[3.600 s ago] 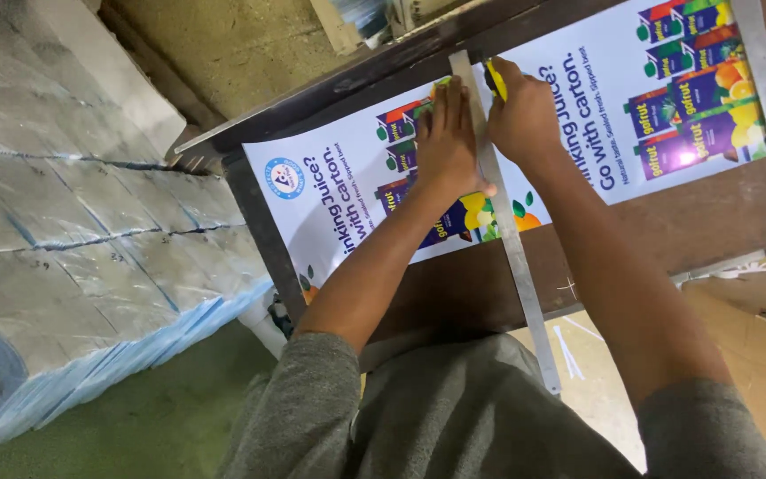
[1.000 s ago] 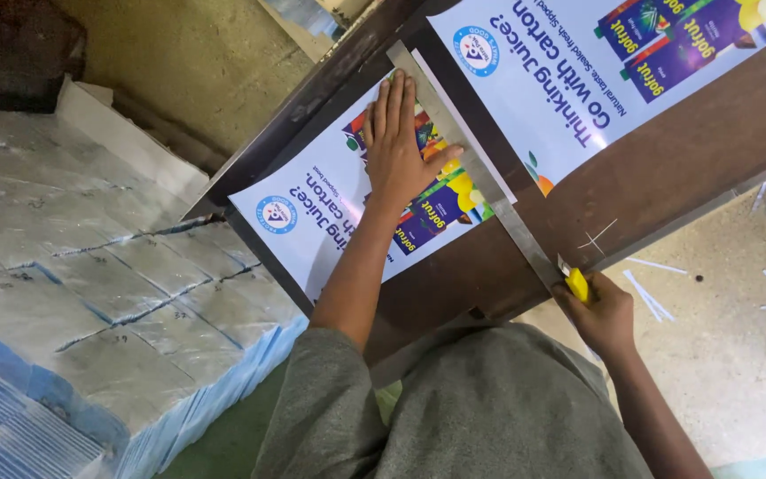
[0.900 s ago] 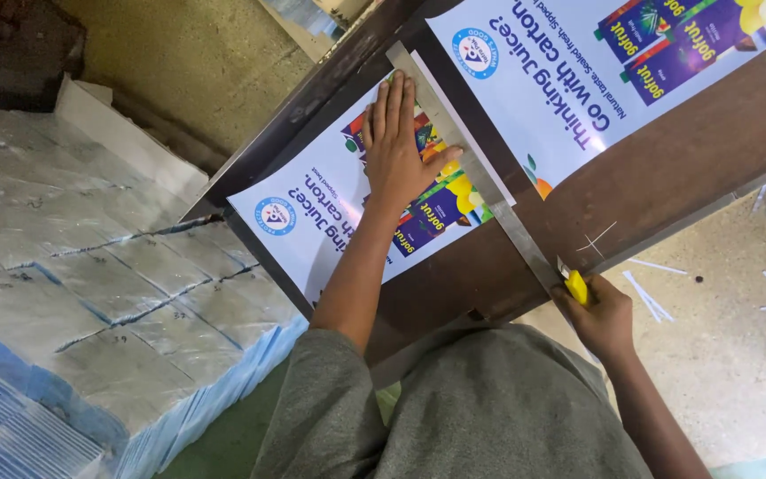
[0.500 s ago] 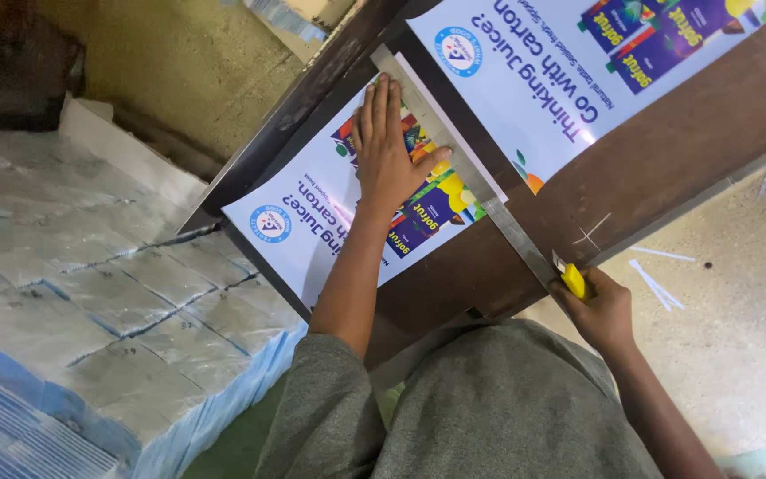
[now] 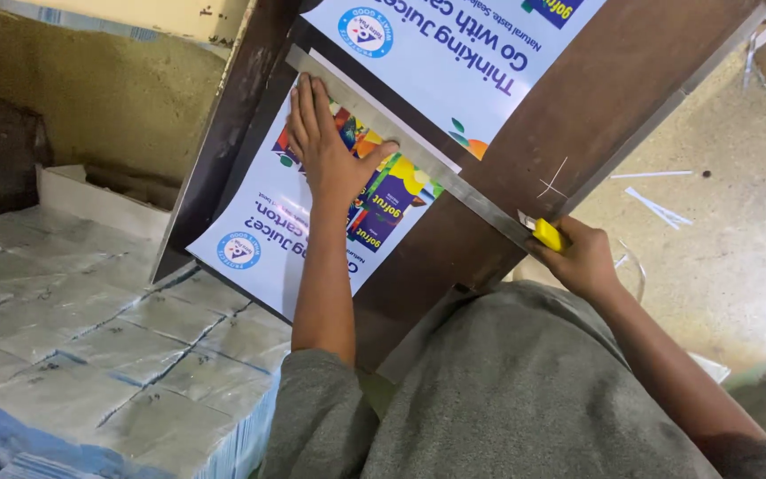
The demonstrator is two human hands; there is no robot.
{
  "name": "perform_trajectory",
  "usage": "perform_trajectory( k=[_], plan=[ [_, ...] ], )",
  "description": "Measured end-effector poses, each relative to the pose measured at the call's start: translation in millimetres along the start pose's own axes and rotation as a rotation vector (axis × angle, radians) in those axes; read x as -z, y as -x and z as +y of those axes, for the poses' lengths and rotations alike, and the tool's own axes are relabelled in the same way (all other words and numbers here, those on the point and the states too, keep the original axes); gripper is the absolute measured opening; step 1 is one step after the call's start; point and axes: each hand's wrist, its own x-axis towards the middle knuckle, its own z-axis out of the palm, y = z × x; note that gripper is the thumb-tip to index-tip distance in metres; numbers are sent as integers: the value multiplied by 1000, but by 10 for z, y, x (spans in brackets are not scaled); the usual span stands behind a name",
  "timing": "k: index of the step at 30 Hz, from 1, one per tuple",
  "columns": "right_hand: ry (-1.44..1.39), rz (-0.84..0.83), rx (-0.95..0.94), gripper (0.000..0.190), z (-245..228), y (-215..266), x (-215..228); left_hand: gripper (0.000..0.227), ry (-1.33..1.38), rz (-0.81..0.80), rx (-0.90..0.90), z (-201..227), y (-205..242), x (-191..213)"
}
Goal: The person uses a metal ruler and a yellow utility knife to cut a large printed sheet on a wooden table. They align the ruler, cut along the edge, and repeat the process to trim the sheet into smaller pieces.
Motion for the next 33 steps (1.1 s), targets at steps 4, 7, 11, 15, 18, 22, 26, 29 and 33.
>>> perform_trajectory(
  k=[4, 7, 11, 15, 18, 22, 26, 29, 33],
  plan=[
    [-44, -4, 12, 31, -14, -9, 7, 137, 6, 18, -12, -1, 7, -10],
    [-78, -15, 7, 31, -44, -5, 27, 139, -2, 7, 3, 16, 4, -5],
    [-45, -27, 13, 33, -54, -13, 45, 138, 1, 1, 10, 30, 5, 8],
    [-40, -36, 10, 37, -49, -24, 53, 141, 0, -22, 23, 32, 2, 6],
    [-26, -48, -23, 38, -77, -30, 72, 141, -1, -38, 34, 46, -10, 25],
    [224, 18, 95, 38, -177, 1, 167, 146, -20, -104, 61, 84, -60, 93],
    [366, 212, 386, 43, -732, -6, 342, 150, -20, -237, 226, 228, -162, 276],
    [139, 31, 291, 45, -1406, -114, 292, 158, -24, -59, 114, 188, -125, 103],
    [68, -66, 537, 71, -2113, -609, -92, 177, -121, -89, 157, 232, -163, -7]
  ],
)
